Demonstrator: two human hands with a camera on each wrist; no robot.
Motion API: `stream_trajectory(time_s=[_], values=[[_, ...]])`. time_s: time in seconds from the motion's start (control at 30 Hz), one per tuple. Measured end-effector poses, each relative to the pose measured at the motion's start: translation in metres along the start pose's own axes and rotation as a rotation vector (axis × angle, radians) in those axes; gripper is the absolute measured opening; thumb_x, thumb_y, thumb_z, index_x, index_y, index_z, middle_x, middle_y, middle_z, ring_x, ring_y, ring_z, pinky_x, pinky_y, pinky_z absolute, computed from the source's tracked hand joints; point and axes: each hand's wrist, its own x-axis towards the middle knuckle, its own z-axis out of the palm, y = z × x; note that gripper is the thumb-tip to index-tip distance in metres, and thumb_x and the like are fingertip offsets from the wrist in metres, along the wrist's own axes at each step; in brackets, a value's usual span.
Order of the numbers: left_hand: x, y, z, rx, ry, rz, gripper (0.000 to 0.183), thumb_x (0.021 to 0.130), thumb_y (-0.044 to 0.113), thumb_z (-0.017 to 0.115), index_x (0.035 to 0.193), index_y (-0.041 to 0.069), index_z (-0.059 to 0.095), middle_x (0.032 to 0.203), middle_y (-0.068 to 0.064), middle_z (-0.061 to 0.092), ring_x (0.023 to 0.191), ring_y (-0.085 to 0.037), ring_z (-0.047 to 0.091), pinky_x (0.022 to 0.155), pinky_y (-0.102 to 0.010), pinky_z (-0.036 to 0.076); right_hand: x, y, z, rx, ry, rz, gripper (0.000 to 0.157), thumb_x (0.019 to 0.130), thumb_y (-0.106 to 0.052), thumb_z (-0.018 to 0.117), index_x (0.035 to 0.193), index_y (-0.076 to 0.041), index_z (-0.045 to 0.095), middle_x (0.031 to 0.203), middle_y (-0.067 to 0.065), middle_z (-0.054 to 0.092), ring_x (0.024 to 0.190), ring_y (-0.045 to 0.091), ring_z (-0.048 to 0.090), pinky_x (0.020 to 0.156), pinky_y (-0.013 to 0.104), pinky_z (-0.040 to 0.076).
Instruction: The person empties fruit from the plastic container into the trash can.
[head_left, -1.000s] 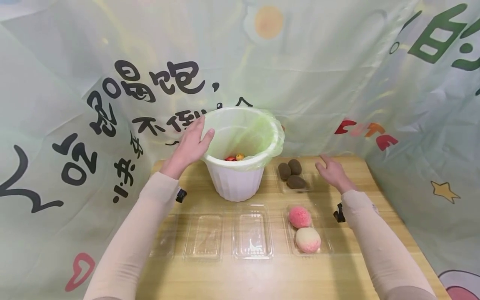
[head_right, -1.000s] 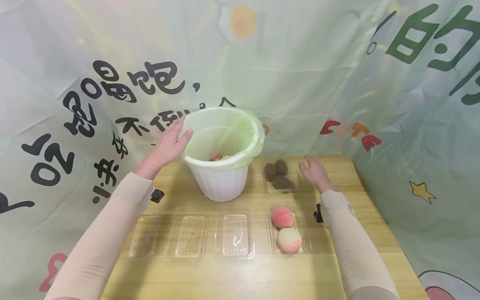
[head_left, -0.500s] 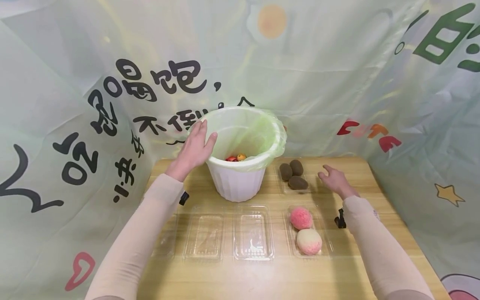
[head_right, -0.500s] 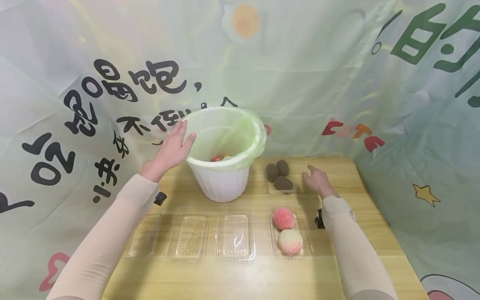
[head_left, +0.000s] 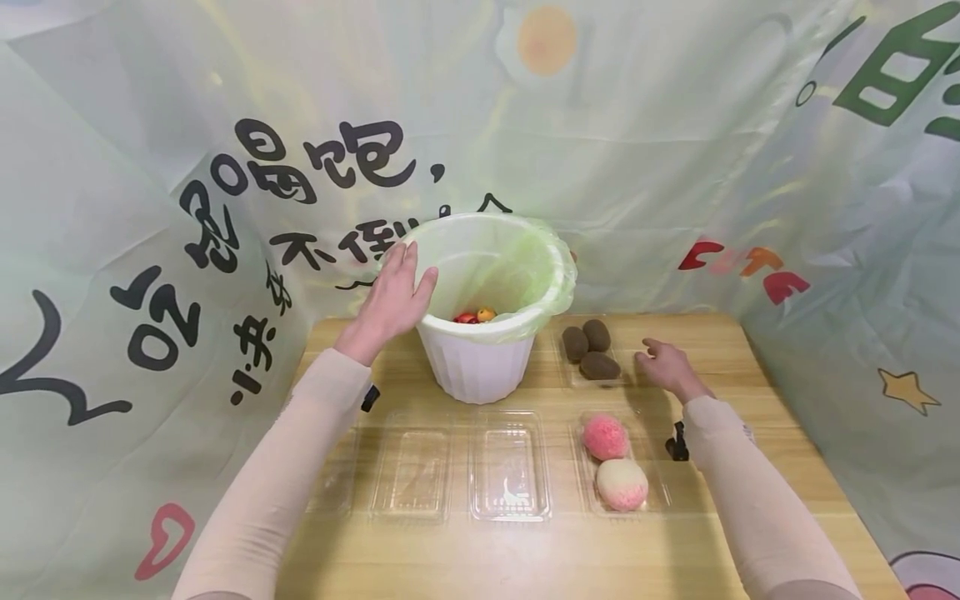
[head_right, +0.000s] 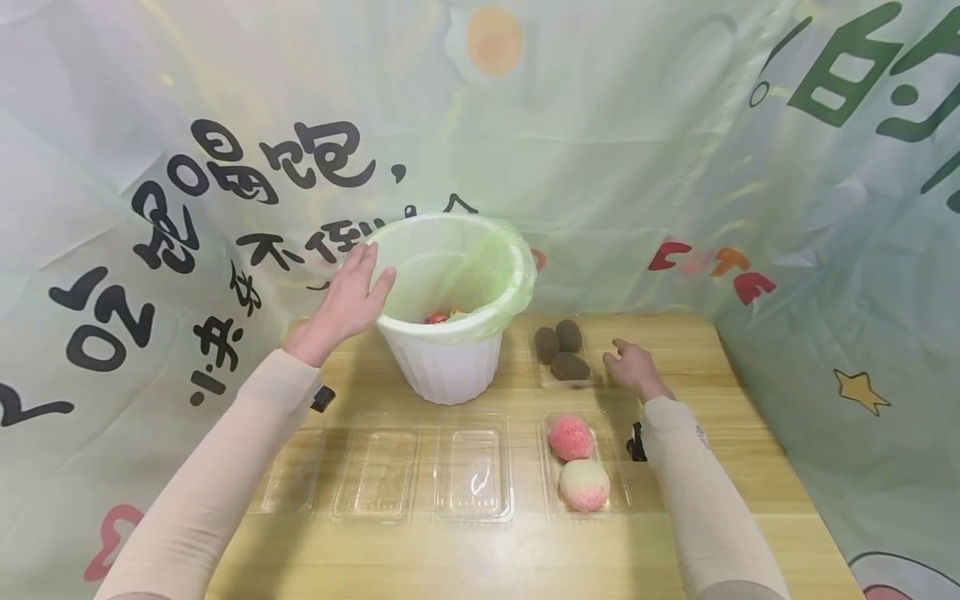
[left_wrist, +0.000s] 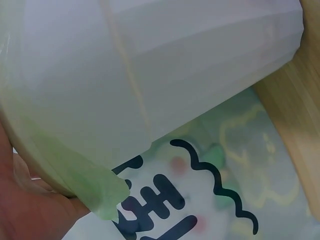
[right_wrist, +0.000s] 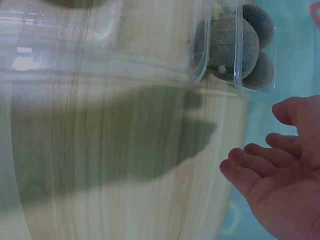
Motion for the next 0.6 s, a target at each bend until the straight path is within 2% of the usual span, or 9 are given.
stream_trajectory(time_s=[0.17,0.6], values=[[0.001,-0.001,0.001,0.013,-0.002,0.003,0.077,0.112,0.049,0.032,0.167,-0.001,0.015,0.175,-0.024,0.013,0.165,-0.038,0.01,0.134,-0.053,0.012,0.001,0.001,0.006,-0.002,0.006,-0.015,0.058,0.106,-0.02,0.043,0.149,0.019,0.041,0.143,0.044,0.05,0.132,0.061,0.052,0.112,0.067,0.044],[0.0,0.0,0.0,0.006,-0.008,0.003,0.078,0.111,0.049,0.034,0.167,-0.001,0.014,0.176,-0.023,0.012,0.165,-0.038,0.008,0.135,-0.051,0.011,0.001,0.0,0.014,0.005,-0.037,0.003,0.059,0.109,-0.024,0.041,0.149,0.019,0.041,0.145,0.044,0.049,0.134,0.061,0.049,0.114,0.067,0.043]])
